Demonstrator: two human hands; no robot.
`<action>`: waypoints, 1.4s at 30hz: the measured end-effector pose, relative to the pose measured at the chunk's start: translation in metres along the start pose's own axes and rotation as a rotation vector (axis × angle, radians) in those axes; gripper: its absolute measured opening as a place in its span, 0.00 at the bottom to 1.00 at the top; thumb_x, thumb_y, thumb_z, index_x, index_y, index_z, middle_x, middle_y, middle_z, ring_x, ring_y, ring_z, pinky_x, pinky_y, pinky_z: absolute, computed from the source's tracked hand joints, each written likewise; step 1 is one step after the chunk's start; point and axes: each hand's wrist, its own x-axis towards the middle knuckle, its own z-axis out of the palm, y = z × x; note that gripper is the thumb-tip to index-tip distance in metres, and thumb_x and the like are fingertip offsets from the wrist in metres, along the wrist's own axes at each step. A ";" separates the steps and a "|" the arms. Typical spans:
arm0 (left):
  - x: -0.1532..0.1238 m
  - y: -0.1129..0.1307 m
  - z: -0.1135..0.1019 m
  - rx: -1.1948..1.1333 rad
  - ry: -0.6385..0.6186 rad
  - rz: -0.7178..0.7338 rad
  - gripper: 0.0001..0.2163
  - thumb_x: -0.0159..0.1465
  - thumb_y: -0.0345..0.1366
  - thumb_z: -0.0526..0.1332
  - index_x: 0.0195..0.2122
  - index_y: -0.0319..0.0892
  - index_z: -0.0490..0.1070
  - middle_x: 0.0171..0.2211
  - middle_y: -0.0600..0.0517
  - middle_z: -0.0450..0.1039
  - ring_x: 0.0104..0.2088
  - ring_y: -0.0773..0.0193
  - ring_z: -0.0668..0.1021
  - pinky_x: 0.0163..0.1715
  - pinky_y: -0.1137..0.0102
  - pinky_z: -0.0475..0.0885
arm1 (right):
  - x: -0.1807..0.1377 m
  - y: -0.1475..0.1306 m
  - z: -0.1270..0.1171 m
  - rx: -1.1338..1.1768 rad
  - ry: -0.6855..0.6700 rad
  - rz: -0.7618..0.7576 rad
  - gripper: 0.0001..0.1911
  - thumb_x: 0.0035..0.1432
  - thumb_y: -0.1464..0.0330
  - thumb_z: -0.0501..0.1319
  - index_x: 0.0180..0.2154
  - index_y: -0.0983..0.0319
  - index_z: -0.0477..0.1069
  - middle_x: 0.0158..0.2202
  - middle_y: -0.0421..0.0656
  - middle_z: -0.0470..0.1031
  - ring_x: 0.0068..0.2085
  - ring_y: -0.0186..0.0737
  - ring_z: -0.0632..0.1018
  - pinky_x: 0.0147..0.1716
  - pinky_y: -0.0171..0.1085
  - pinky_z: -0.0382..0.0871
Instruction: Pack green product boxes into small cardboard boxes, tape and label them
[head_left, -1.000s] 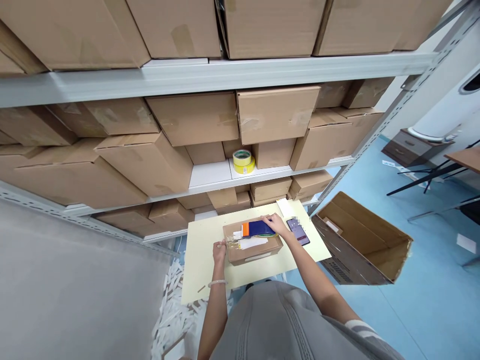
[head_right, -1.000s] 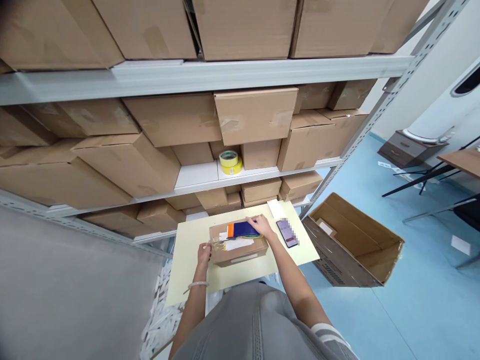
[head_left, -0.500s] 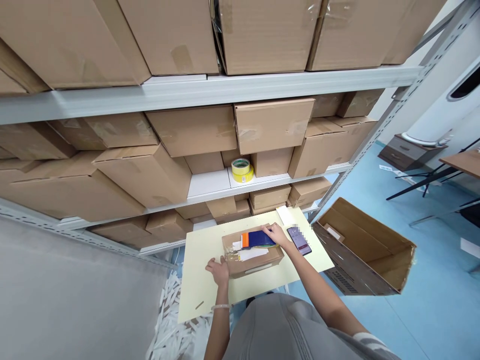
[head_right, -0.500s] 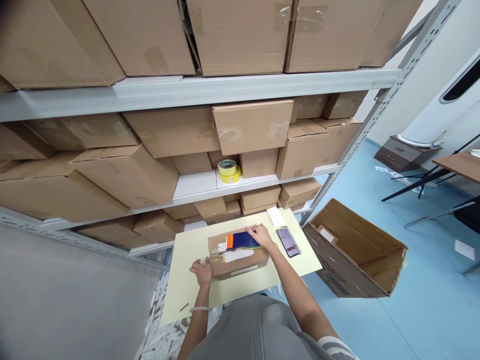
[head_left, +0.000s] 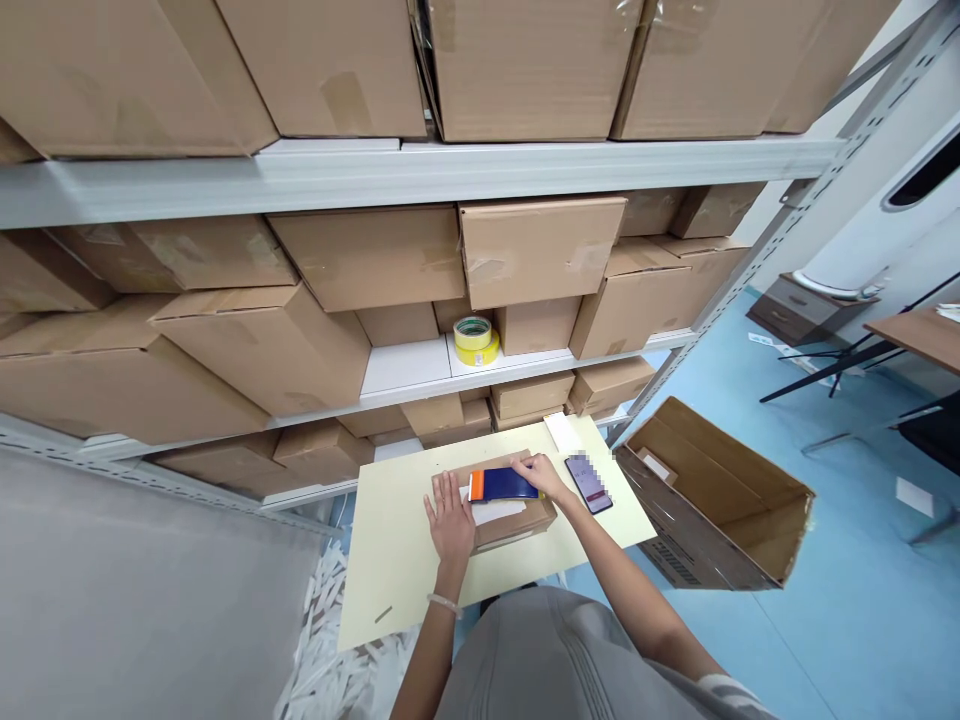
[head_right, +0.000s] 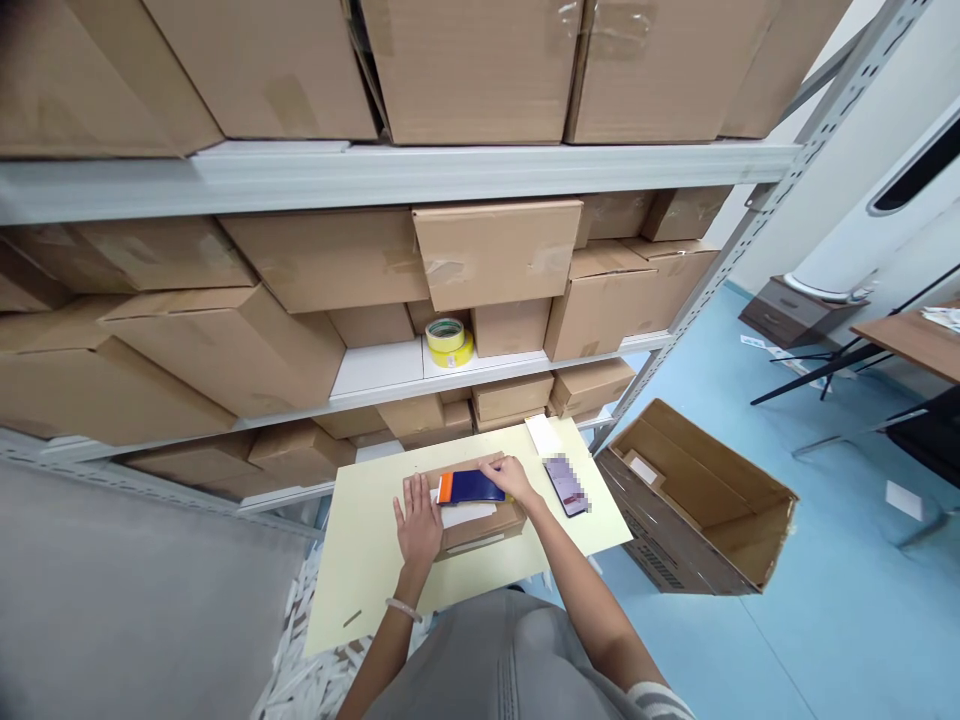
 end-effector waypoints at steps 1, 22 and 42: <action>0.000 0.000 0.000 0.010 0.000 0.004 0.25 0.70 0.35 0.38 0.67 0.34 0.48 0.68 0.45 0.51 0.69 0.58 0.45 0.67 0.52 0.42 | 0.000 0.000 -0.002 0.037 -0.047 0.016 0.30 0.54 0.46 0.52 0.14 0.58 0.45 0.16 0.34 0.44 0.21 0.30 0.51 0.21 0.34 0.46; 0.003 0.001 0.007 -0.031 -0.008 -0.058 0.26 0.71 0.41 0.37 0.68 0.38 0.43 0.68 0.45 0.50 0.69 0.59 0.50 0.66 0.51 0.39 | 0.013 0.058 -0.209 -0.484 -0.074 0.033 0.36 0.54 0.39 0.48 0.12 0.61 0.57 0.14 0.38 0.56 0.20 0.32 0.59 0.24 0.35 0.51; 0.004 0.003 0.000 -0.045 -0.081 -0.066 0.27 0.71 0.41 0.39 0.69 0.38 0.43 0.69 0.45 0.47 0.69 0.58 0.47 0.65 0.55 0.49 | 0.047 0.052 -0.091 -0.695 -0.233 0.213 0.25 0.56 0.50 0.59 0.28 0.64 0.79 0.38 0.55 0.80 0.44 0.52 0.77 0.42 0.38 0.63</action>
